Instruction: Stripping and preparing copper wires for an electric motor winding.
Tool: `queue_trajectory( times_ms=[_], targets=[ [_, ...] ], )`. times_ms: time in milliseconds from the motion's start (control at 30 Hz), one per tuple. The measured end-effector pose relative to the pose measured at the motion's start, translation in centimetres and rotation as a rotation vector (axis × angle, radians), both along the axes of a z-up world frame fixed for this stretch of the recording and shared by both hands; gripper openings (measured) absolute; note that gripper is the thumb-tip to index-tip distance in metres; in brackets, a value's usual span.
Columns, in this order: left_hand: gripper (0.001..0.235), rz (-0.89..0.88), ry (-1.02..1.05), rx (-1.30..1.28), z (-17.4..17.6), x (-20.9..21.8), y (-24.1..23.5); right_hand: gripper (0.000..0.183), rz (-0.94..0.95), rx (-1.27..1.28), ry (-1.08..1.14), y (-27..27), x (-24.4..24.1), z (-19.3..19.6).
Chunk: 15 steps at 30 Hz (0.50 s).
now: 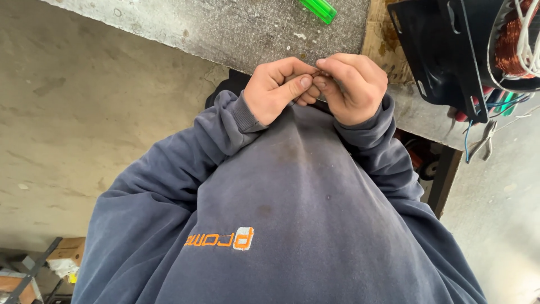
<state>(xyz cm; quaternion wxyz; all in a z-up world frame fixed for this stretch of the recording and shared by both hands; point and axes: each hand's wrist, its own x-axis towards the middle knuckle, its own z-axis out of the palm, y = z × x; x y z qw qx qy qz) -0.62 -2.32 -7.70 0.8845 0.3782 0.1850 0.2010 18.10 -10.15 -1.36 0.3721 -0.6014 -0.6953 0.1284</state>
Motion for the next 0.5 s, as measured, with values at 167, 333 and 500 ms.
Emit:
queue_trajectory(
  times_ms=[167, 333, 500],
  targets=[
    [0.023, 0.009, 0.012, 0.014, -0.1, -0.1, -0.1, 0.022, 0.010, -0.021, 0.070, 0.0, -0.1, -0.2],
    [0.021, 0.031, -0.013, 0.034, -1.2, 0.1, 0.1, 0.019, -0.007, -0.018, 0.092, 0.5, -0.7, 0.2],
    [0.027, -0.013, -0.014, 0.053, -3.3, 1.2, -0.3, 0.015, -0.043, -0.024, 0.136, 0.4, -0.5, 0.9]
  ],
)
